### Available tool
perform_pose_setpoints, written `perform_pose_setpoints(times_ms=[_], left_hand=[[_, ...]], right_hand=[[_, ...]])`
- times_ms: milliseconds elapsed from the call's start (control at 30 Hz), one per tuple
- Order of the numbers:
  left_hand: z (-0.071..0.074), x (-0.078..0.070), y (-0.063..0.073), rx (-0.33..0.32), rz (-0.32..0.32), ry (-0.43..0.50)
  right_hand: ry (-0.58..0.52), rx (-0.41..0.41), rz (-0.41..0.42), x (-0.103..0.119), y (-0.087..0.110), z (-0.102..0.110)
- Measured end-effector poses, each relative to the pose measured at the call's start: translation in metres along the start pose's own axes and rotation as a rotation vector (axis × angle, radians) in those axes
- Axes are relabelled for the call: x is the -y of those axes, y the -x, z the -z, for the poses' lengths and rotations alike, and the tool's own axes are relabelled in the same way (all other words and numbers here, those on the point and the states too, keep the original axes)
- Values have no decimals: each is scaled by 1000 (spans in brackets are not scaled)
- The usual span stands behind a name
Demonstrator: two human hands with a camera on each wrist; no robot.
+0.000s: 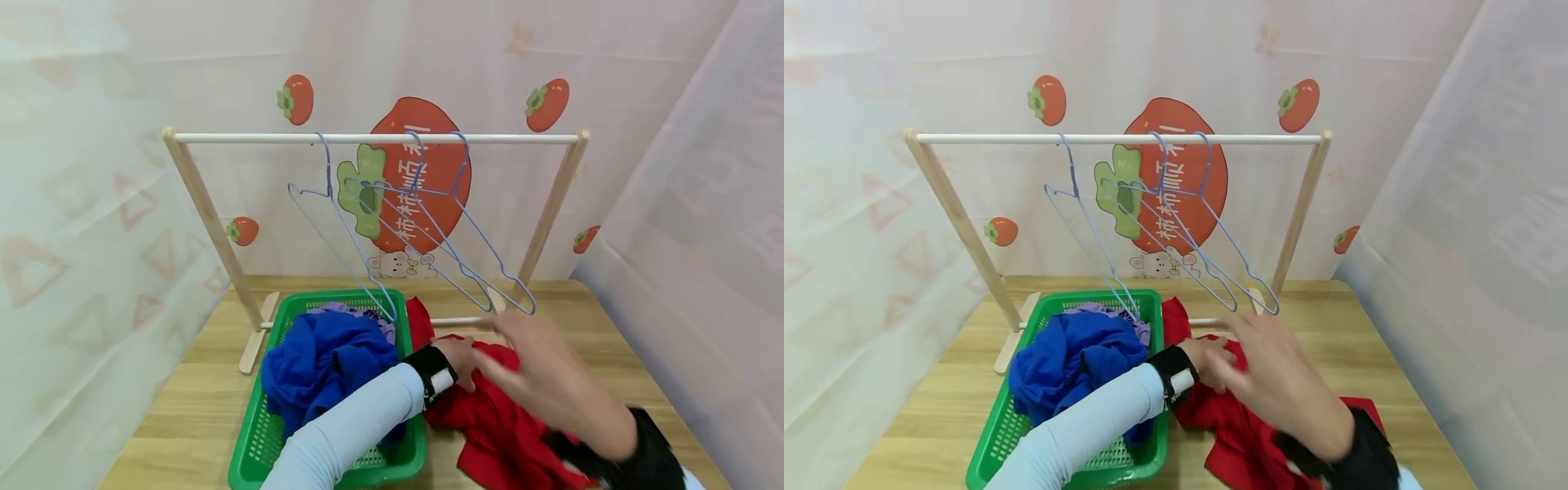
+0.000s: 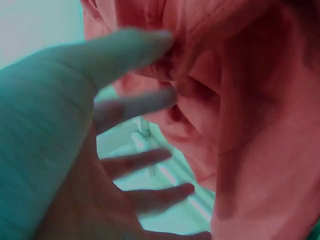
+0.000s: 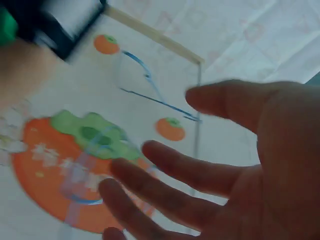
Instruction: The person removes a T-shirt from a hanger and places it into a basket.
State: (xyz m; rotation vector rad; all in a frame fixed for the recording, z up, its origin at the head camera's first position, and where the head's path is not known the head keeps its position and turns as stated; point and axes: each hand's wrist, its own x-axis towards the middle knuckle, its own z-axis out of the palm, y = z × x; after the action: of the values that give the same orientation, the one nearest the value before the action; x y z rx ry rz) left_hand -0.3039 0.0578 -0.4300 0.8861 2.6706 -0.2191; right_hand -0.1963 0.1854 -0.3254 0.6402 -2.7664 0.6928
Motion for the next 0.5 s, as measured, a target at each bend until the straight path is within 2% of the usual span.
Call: perform_pose_setpoints(times_ms=[100, 233, 367, 433, 500], left_hand=[[-2, -1, 3, 46, 133, 57], [-1, 0, 2, 114, 243, 36], [-6, 0, 1, 128, 251, -32], [-10, -2, 1, 112, 229, -53], [-14, -5, 1, 74, 199, -62]], right_hand=[[54, 100, -116, -33, 32, -25], [86, 250, -287, -86, 49, -61], [26, 404, -373, -127, 53, -98], [0, 443, -388, -138, 55, -114], [-11, 446, -392, -143, 57, -123]])
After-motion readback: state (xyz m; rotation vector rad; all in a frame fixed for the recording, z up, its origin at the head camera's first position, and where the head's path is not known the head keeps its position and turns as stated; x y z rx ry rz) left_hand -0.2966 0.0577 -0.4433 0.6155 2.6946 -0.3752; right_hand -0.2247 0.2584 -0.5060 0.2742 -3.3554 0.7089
